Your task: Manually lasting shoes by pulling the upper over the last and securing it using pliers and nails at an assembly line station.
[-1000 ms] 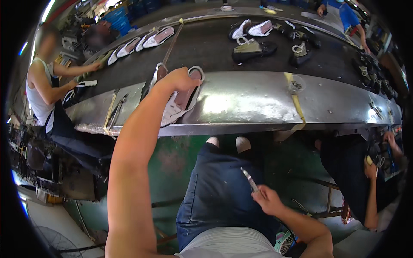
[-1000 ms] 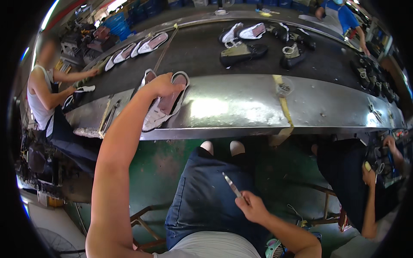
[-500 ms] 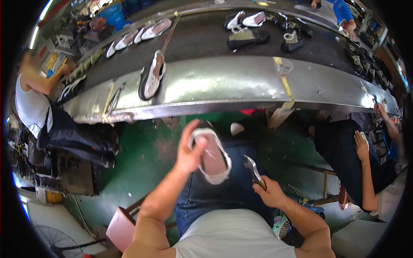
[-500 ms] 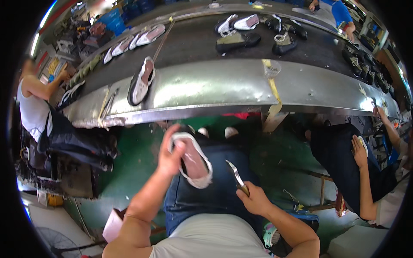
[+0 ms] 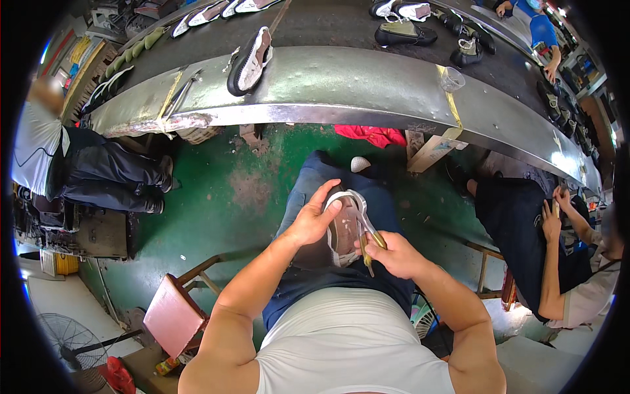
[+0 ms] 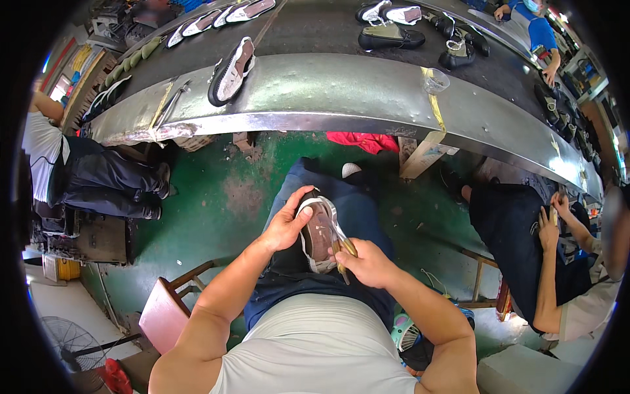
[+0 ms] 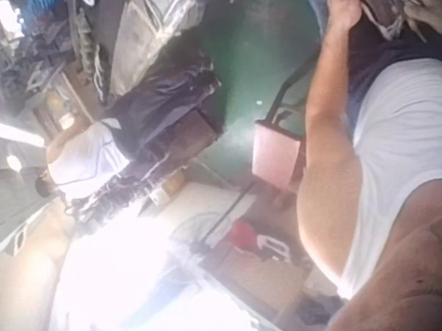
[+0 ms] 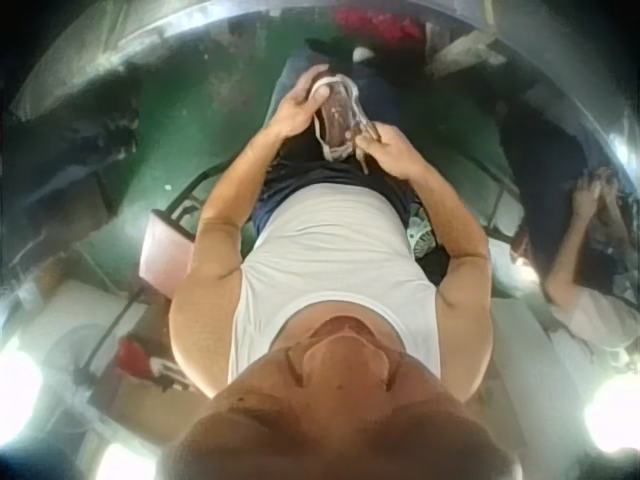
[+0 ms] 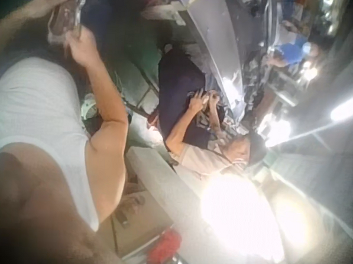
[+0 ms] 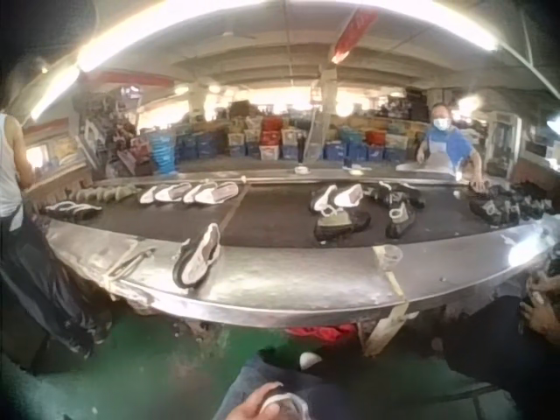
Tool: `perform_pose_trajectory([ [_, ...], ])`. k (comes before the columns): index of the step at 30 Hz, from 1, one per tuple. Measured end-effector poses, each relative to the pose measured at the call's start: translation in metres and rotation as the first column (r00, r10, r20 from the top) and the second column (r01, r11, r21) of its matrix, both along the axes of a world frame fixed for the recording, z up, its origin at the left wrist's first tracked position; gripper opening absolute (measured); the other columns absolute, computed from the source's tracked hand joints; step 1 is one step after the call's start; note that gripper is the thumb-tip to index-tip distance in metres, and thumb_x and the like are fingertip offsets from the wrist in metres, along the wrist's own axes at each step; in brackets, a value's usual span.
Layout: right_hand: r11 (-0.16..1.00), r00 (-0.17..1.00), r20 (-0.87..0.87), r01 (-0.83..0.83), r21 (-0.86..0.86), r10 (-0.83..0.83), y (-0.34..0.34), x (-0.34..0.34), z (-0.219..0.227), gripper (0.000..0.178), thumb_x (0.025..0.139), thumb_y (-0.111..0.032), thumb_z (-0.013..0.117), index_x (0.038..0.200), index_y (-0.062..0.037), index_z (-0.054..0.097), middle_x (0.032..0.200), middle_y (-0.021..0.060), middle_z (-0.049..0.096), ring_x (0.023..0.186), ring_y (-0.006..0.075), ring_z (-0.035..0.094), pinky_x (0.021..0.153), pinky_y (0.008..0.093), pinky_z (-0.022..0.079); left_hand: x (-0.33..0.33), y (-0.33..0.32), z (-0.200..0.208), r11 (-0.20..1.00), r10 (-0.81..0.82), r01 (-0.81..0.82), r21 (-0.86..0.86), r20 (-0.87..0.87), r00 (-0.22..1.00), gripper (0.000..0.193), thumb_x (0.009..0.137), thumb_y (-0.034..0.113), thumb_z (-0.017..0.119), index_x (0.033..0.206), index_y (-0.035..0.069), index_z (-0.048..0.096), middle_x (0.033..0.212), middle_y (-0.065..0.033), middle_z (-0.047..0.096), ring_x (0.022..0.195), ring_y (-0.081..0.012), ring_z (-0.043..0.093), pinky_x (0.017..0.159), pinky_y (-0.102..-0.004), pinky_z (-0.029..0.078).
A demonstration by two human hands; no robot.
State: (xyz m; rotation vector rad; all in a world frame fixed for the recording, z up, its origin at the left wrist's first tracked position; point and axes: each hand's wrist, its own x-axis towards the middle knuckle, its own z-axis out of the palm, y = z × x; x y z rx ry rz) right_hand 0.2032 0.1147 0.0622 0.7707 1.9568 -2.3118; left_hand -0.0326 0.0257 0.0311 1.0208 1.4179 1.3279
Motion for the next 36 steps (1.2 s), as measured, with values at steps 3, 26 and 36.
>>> perform_pose_trajectory([
  [3, 0.992, 0.998, 0.059, 0.008, -0.124, -0.001, 0.007, -0.008, 0.011, 0.024, 0.103, -0.02, 0.053, 0.115, 0.0003, 0.06, 0.099, 0.0081, 0.066, 0.082, 0.0155, 0.065, 0.075, 0.033, 0.054, -0.006, 0.0, 0.0, 0.999, 0.022, -0.026, -0.028, -0.142, 0.99, 0.051, 0.102, 0.022, 0.059, 0.148, 0.01, 0.041, 0.124, -0.0083, 0.06, 0.117, -0.0165, 0.054, 0.106, -0.0302, 0.04],
  [26, 0.504, 0.946, 0.317, -0.242, 0.829, -0.068, -0.007, -0.006, 0.033, 0.024, 0.092, -0.008, 0.059, 0.111, 0.0043, 0.054, 0.096, 0.0208, 0.063, 0.09, 0.0377, 0.068, 0.081, 0.0443, 0.055, 0.006, 0.014, -0.006, 0.97, 0.245, -0.217, -0.113, 0.399, 0.884, 0.059, 0.095, 0.011, 0.068, 0.147, 0.006, 0.04, 0.129, -0.0069, 0.055, 0.114, -0.0144, 0.054, 0.1, -0.0306, 0.045],
  [36, 0.807, 0.977, 0.008, 0.171, 0.565, -0.213, 0.01, 0.073, -0.002, 0.022, 0.089, -0.009, 0.064, 0.111, -0.0029, 0.063, 0.092, 0.013, 0.063, 0.083, 0.0279, 0.063, 0.077, 0.0363, 0.05, 0.003, 0.009, 0.095, 0.706, 0.296, 0.282, 0.649, -0.633, 0.715, 0.104, 0.066, 0.005, 0.091, 0.148, 0.0, 0.026, 0.139, -0.0313, 0.047, 0.127, -0.0492, 0.052, 0.109, -0.0612, 0.038],
])
